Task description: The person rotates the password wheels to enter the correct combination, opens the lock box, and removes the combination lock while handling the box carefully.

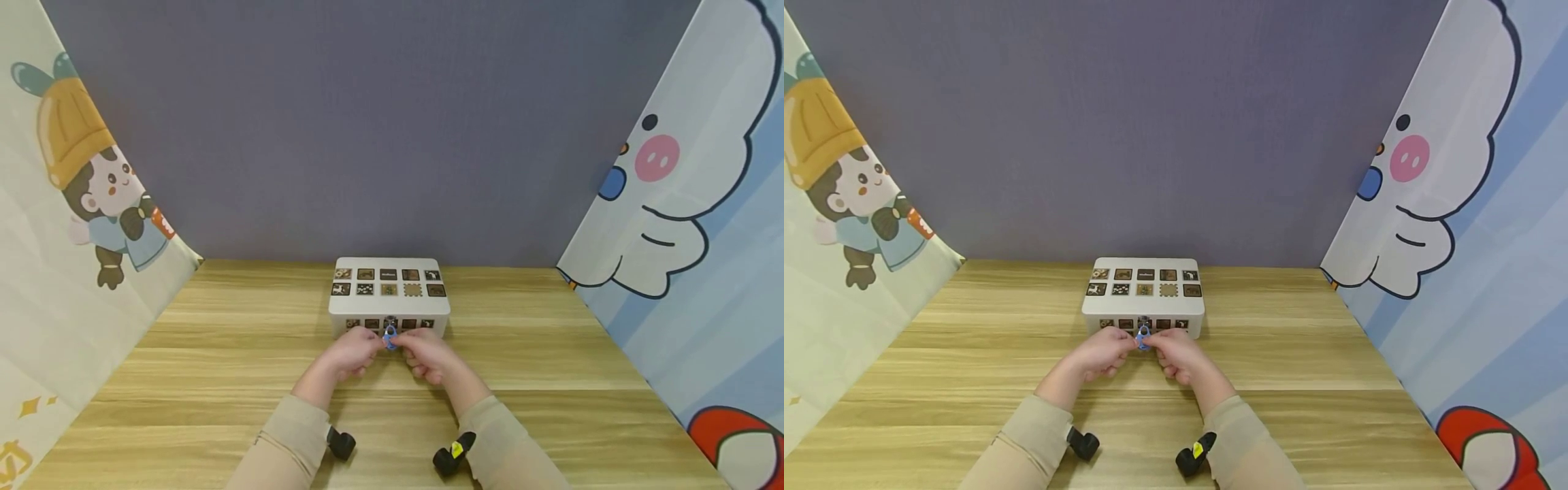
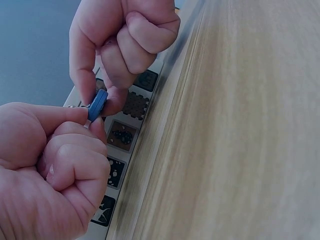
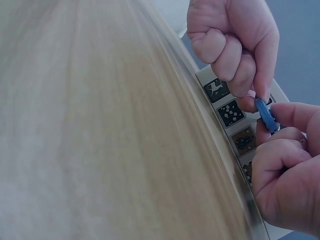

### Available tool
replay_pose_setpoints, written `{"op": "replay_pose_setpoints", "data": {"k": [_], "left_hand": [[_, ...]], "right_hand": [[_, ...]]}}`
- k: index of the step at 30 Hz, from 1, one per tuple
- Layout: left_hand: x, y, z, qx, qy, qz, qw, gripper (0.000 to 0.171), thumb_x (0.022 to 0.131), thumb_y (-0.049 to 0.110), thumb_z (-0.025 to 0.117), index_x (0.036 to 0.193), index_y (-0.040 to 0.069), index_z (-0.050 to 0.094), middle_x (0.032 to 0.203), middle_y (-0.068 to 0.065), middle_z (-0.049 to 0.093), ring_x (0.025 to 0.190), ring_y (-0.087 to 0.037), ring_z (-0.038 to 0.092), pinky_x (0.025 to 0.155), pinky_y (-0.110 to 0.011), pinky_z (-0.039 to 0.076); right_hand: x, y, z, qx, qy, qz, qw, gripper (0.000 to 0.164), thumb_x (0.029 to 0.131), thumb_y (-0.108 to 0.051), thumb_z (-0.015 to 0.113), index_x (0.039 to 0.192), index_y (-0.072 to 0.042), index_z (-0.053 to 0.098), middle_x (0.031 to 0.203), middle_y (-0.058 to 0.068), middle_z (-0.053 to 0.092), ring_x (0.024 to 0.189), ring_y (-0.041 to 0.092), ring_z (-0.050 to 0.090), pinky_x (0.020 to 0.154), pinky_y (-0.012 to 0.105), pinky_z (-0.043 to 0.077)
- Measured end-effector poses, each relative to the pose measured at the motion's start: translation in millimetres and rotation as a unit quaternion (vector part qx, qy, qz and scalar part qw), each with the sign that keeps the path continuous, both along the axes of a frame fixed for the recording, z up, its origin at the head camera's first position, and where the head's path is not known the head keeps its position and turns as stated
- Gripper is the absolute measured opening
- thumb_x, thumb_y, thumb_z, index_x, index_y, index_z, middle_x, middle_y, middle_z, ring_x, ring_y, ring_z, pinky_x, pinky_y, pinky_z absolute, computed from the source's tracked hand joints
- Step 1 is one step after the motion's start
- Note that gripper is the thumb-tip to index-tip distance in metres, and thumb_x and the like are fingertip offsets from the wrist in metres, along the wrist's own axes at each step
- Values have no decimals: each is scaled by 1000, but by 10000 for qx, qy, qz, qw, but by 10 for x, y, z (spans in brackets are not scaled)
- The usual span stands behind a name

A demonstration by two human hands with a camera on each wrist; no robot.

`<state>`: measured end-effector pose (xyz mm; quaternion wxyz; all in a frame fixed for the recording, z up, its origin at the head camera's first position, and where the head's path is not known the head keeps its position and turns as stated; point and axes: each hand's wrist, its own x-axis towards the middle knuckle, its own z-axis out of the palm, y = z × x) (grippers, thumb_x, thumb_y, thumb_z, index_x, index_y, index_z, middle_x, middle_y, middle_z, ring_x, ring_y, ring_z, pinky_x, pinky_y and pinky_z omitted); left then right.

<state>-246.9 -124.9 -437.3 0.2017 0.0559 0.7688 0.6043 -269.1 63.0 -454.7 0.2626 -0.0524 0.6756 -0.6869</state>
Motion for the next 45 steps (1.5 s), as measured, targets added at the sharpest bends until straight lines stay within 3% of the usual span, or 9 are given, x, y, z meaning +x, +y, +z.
{"op": "replay_pose_setpoints", "data": {"k": [31,45], "left_hand": [[-13,-15,-20,9,80,-13,10000,29,94,17,50,99,-8,63,50,7,32,38,-7,27,36,-20,26],[-3,-20,-9,-23,55,-25,10000,29,95,18,50,101,-7,63,49,7,32,38,-7,28,36,-20,26]], "right_hand": [[-4,-20,-7,62,64,-68,9999,25,85,-24,64,90,1,62,48,-7,28,39,6,23,34,20,21],[-6,-31,-9,84,3,-108,9999,28,84,-27,65,83,-1,54,49,-7,28,39,6,23,34,20,21]]}}
